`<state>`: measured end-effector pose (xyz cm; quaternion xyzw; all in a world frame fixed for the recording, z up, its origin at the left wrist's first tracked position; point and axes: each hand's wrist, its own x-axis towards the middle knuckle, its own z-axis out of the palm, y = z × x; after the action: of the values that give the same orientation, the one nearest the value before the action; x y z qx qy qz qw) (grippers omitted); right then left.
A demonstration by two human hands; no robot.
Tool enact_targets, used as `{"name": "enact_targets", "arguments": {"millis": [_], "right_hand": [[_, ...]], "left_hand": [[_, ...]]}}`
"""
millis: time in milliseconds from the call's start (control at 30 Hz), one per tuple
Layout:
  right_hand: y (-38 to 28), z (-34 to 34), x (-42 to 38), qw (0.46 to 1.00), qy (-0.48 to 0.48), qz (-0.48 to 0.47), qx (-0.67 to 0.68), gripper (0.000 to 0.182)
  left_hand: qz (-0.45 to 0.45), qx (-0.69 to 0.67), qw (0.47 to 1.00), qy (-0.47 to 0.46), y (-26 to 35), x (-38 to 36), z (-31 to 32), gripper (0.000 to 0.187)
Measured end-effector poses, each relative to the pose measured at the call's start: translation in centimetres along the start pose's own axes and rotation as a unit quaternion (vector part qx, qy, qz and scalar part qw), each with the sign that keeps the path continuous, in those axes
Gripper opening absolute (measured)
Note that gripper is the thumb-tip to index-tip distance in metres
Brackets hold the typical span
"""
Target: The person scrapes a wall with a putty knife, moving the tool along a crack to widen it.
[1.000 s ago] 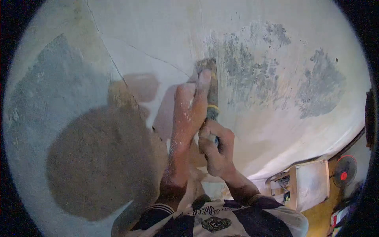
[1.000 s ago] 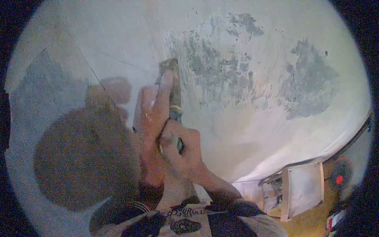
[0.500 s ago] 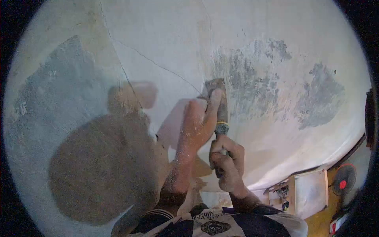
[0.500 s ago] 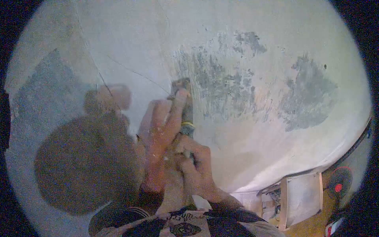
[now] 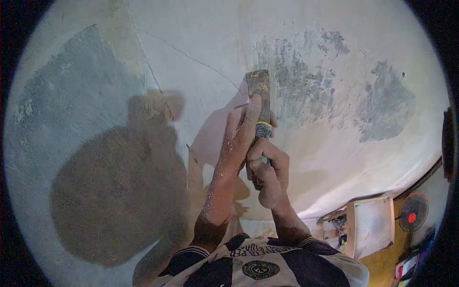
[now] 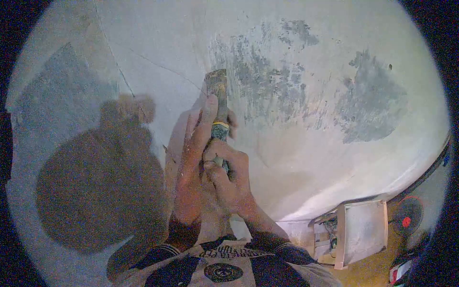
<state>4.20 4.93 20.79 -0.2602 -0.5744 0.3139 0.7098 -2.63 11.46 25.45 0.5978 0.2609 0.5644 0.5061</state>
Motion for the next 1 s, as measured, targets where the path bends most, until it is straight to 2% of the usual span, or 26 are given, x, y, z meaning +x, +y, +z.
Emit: {"name": "enact_targets", "arguments": {"millis": [33,100,200,267,300,400,500,800,900,1000], "right_hand": [[-0.1,0.0,-0.2,1.000,0.002,0.016,0.003,0.016],[-0.4,0.1,-0.3,0.999,0.008,0.046,0.011,0.017],[-2.2,0.2,0.2,0.997,-0.044,0.053,0.026,0.011],[-0.9,0.9,0.3,1.000,-0.014,-0.006,-0.005,0.015],[-0.6,1.1,0.2,0.999,0.000,-0.036,-0.022,0.017],[-1.1,0.9,0.6,0.999,0.013,0.035,-0.013,0.018],[-1.5,1.9,1.9,0.999,0.012,-0.018,-0.049,0.019],[-1.4,0.9,2.2,1.000,0.012,0.013,-0.009,0.020],[-1.4,0.0,-0.1,0.999,-0.013,0.037,0.027,0.014],[-0.6,0.5,1.1,1.000,0.019,0.010,-0.020,0.019]], "left_hand": [[-0.024,-0.071,0.997,-0.019,0.0,-0.1,0.2,0.049],[-0.059,-0.044,0.997,-0.028,0.9,-0.1,0.1,0.048],[-0.102,-0.017,0.994,-0.035,1.7,-0.5,-0.3,0.047],[-0.113,-0.016,0.993,-0.034,1.4,-0.8,-0.5,0.046],[-0.113,-0.015,0.993,-0.035,1.3,-0.6,-0.5,0.046],[-0.107,-0.016,0.994,-0.033,1.0,-0.3,-0.6,0.046],[-0.127,-0.010,0.991,-0.033,2.0,-0.4,-0.4,0.047],[-0.151,0.018,0.988,-0.015,3.3,0.1,0.5,0.047],[-0.138,0.019,0.990,-0.006,4.3,0.7,0.7,0.045],[-0.111,0.011,0.994,0.007,3.8,-0.3,0.7,0.040]]}}
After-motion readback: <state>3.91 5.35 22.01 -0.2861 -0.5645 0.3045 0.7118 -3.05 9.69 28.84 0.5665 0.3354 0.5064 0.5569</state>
